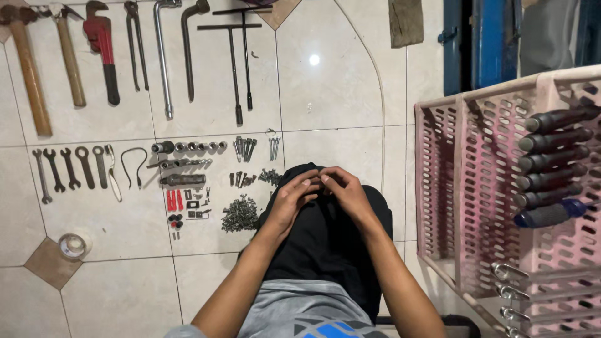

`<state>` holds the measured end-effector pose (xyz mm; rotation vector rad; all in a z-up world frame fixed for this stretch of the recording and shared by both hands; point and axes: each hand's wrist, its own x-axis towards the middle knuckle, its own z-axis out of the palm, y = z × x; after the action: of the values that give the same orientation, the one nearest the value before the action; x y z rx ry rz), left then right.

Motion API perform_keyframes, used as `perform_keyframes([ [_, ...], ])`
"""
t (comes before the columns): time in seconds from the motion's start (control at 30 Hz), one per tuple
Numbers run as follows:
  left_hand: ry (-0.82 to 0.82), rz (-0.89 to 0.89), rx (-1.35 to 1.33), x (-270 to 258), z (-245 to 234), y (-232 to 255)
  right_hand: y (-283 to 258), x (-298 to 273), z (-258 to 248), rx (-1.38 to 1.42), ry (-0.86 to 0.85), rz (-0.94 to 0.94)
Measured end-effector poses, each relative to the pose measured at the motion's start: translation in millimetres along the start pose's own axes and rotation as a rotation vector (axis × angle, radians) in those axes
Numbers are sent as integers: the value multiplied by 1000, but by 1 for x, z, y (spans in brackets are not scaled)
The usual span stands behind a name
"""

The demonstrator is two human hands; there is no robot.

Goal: The person sits on the floor and systematically picks up various hand tools laid out on the tiles, including screwdrivers, wrenches, hammers, and a pipe wrench. They place each tool into a pink plastic basket, arranging them neatly by type and size.

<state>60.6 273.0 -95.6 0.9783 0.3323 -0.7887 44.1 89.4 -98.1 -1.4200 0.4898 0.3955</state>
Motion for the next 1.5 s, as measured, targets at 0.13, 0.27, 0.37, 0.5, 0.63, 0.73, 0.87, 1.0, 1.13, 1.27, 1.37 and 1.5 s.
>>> perform_keyframes([
  [0.13, -17, -21, 36, 16, 8, -16, 3, -4, -15, -6, 63, 19],
  [0.27, -35, 4, 86, 17, -2, -26, 10, -10, -6, -80, 110, 69],
  [0.37, -2, 50, 178, 4, -26, -29, 23, -9, 19, -26, 81, -14],
  [0.5, 83, 131, 368, 11, -70, -13, 33, 21, 58, -98, 54, -32],
  [0.63, 335, 315, 602, 42, -124, 17, 26, 68, 91, -333, 53, -35],
  [0.73, 540, 454, 819, 89, -166, 39, 17, 124, 114, -546, 65, -49],
  [0.87, 739, 641, 925, 173, -217, 54, 18, 203, 143, -602, 54, 12],
  [1.0, 793, 498, 989, 242, -253, 62, 26, 268, 163, -697, 71, -125],
  [1.13, 753, 399, 973, 269, -276, 69, 37, 311, 181, -807, 177, -230],
  [1.27, 767, 424, 986, 276, -279, 74, 39, 338, 198, -846, 316, -223],
  [1.37, 780, 405, 1018, 276, -276, 70, 39, 347, 202, -808, 318, -201],
  [1.5, 787, 440, 1074, 274, -274, 71, 36, 353, 198, -677, 319, -109],
])
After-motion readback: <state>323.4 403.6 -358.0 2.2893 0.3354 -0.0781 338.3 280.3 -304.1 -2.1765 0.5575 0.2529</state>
